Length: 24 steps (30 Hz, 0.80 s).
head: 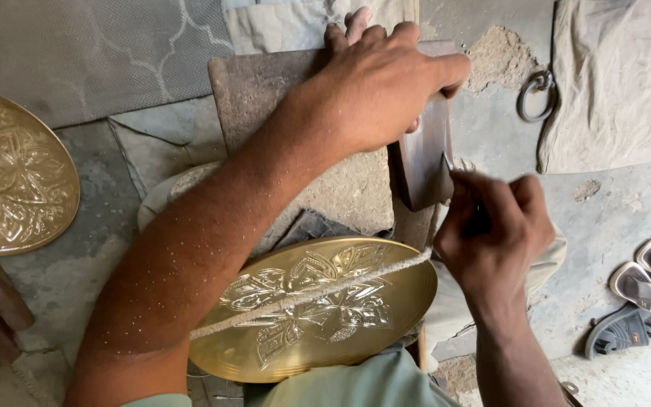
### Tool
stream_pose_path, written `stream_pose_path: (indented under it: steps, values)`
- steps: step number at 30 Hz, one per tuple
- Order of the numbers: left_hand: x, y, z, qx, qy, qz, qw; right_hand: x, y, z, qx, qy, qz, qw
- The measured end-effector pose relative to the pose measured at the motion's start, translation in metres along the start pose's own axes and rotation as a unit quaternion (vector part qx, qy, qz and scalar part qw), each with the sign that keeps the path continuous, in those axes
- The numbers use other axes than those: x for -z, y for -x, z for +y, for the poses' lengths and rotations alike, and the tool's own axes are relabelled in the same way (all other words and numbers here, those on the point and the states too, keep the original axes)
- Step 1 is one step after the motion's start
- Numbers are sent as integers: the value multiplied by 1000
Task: The person sits on the floor with a brass plate on their lap, holding a punch against the plate's embossed floral pattern and striking it with a wooden mallet to deepen the decoration. They reposition the punch across different pattern areas, briefly handle a second punch, and continue hammering around the design.
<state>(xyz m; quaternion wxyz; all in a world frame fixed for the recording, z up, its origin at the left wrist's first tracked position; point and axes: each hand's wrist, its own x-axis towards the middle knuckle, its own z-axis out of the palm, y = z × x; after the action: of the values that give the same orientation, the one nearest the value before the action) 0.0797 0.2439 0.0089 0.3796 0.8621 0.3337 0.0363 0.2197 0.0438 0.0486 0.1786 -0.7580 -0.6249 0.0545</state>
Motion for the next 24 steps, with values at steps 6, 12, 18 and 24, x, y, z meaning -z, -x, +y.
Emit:
stream_pose_path:
  steps: [6,12,18,24]
  values:
    - [-7,-3,-1,-5,46,62,997,13,10,-8,-33,-13,-24,999]
    - [-15,-5,-6,7,11,-1,1000,-5,-3,10,18,5,-6,1000]
    - [-19,-10,3,-24,-1,137,990,16,11,-3,-19,-10,-38,999]
    - [-15,-5,1,14,-9,18,1000,-2,-23,1,50,27,1,998]
